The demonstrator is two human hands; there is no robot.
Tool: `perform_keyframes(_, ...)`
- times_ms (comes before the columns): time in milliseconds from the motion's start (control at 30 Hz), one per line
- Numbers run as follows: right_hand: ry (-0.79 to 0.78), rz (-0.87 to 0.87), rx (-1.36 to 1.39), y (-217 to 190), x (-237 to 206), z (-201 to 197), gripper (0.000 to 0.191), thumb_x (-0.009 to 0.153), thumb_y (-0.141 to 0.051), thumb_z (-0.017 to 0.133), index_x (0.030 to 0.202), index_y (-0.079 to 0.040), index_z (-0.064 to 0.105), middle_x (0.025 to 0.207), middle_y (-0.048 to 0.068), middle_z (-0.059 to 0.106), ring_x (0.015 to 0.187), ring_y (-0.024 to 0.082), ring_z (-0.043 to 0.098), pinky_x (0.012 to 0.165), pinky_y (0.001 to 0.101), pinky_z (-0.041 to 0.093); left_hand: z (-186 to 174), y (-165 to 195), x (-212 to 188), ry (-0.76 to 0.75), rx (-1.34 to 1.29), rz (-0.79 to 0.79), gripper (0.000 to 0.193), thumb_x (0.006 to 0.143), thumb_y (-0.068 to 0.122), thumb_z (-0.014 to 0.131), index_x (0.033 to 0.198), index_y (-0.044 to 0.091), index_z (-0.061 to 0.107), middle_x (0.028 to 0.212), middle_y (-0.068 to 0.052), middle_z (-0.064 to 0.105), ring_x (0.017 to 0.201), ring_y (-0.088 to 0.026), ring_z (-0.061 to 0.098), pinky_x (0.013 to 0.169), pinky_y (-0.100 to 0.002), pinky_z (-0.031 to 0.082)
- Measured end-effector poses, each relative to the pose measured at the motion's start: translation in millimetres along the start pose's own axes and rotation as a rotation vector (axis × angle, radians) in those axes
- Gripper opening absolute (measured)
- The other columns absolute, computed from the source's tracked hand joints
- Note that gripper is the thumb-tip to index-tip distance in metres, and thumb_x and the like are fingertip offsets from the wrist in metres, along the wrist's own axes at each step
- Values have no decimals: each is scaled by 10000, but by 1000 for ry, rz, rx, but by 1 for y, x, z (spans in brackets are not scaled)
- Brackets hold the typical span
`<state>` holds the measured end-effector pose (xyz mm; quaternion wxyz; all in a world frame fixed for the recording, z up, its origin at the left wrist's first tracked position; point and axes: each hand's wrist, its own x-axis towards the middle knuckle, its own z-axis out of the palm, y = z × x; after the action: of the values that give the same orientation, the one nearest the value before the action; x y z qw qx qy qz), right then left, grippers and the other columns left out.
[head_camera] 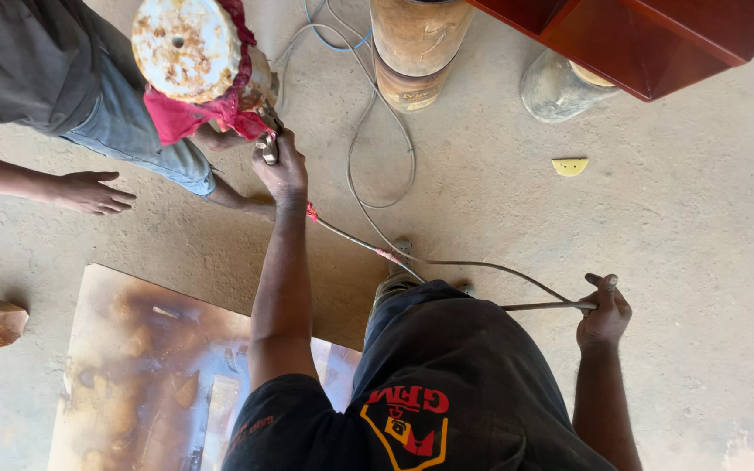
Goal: The person pours reddish-brown liquid from a small container into a spray gun cup, then uses the spray gun to apply a coat of finish to a wooden cabinet. The person moves around the cabinet to cover different sides and edges.
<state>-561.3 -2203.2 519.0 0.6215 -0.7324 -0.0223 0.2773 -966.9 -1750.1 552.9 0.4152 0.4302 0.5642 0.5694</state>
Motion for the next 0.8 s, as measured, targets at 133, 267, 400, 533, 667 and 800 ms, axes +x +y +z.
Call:
perform_keyframes(133,-6,-19,-4,-5,-3,11,592,1072,-453,673,891,107,602,761,94,678,532,101,430,549,274,393,-8,3,-8,-119,166,-47,249,927,230,671,794,20,687,571,-60,638,451,-113,612,446,-279,489)
perform_keyframes(267,9,-16,11,-10,-1,14,543,1087,-438,679,997,97,660,637,64,506,534,104,407,556,277,368,-27,8,-42,-386,175,-294,234,868,282,620,938,100,748,652,10,699,483,-80,623,421,-269,491)
perform_keyframes(400,23,-10,37,-13,0,16,544,1097,-423,673,999,112,645,631,48,499,541,103,421,570,275,399,-24,3,-47,-379,95,-279,273,867,310,661,983,79,747,728,-6,729,501,-90,628,442,-262,481)
perform_keyframes(533,25,-12,15,-16,0,17,530,1092,-429,659,1009,94,664,617,44,502,537,99,405,553,264,351,-17,-3,-8,-216,211,-138,298,923,341,670,964,54,740,663,-77,701,507,-109,668,478,-261,542)
perform_keyframes(667,-7,-51,-26,-16,-2,22,583,1104,-449,674,962,115,626,618,52,489,554,111,403,567,282,365,-13,1,22,-145,-52,91,278,927,291,663,1034,35,651,765,-43,680,513,-105,611,454,-280,541)
perform_keyframes(800,-10,-38,-54,-10,-5,29,593,1071,-480,678,1004,109,675,601,50,488,551,113,409,558,280,348,-9,9,24,-141,-90,95,262,974,254,638,1055,5,654,827,-51,679,574,-96,593,504,-264,504)
